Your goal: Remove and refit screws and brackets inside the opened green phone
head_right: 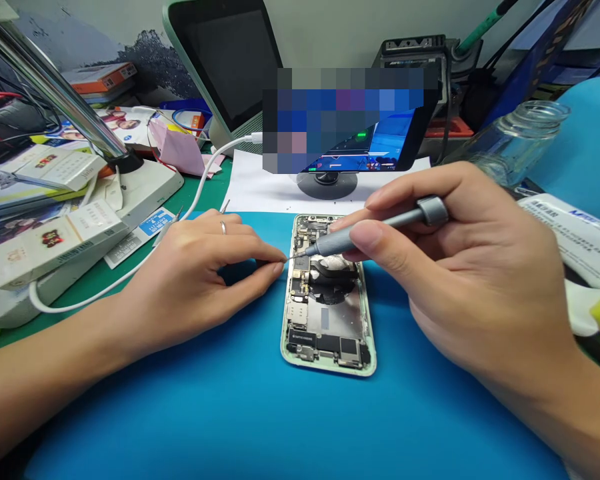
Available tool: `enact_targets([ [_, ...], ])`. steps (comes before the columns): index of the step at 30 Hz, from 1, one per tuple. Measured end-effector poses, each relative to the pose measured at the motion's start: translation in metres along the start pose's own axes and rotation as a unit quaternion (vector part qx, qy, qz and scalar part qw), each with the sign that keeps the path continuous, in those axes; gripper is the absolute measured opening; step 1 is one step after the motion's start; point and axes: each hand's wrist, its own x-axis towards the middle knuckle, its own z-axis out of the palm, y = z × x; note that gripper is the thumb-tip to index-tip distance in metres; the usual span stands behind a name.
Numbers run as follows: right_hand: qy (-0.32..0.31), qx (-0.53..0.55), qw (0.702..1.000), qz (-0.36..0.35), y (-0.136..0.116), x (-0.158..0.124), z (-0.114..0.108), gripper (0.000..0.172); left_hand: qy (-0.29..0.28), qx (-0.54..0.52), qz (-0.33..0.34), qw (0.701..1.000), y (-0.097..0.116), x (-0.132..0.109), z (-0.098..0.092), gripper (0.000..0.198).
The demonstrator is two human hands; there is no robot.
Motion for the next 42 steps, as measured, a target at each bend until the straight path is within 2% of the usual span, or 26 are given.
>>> enact_targets([
  [22, -0.003, 0.002, 1.0, 0.0, 0.0009, -0.0014, 0.0013, 0.031, 0.006, 0.002, 0.005, 1.0, 0.0001, -0.0006, -0.0002, 0.015],
  [42, -0.009, -0.002, 1.0, 0.004, 0.0021, -0.001, 0.0007, 0.031, -0.015, -0.009, -0.003, 1.0, -0.0004, 0.0004, -0.0003, 0.02],
])
